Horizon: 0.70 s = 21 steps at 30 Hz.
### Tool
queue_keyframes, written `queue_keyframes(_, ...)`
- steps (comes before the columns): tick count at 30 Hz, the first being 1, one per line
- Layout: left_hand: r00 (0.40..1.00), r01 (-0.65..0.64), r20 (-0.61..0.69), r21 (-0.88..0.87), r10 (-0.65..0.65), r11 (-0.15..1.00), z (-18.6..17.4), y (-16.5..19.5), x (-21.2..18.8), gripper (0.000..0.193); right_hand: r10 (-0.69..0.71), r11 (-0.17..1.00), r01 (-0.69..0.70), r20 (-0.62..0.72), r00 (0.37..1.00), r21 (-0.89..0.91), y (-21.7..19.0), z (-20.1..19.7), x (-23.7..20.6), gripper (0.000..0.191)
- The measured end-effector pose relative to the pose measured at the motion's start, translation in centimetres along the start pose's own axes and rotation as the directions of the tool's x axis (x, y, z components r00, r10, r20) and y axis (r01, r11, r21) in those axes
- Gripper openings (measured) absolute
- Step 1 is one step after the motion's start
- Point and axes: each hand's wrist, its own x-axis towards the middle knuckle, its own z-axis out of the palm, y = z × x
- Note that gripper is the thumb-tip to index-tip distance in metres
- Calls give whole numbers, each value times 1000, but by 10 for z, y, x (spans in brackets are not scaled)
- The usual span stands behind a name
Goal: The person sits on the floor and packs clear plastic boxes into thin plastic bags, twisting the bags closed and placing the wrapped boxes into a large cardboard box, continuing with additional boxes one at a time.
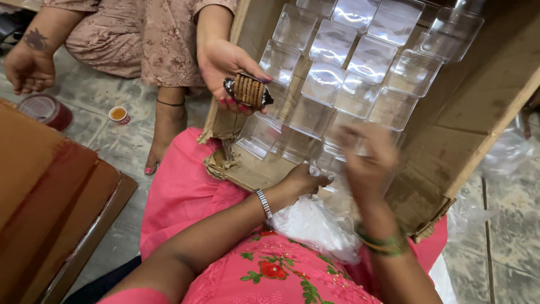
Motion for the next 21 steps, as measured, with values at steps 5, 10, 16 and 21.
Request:
queue_keyframes(5,952,-305,90,270,292,913,-14,-31,25,26,13,976,-57,208,978,210,-56,100,43,31)
queue_keyframes(10,946,-324,75,227,315,918,-19,-43,37,24,205,926,-274,265,942,261,-51,124,45,32)
queue_keyframes(16,950,-311,100,195,297,930,-13,-37,35,24,427,714,-591,435,793,376,-39,126,43,13)
queue_keyframes(21,959,-282,67,112,276,953,-60,-51,-22,25,354,858,-421,255,900,294,-56,120,45,10)
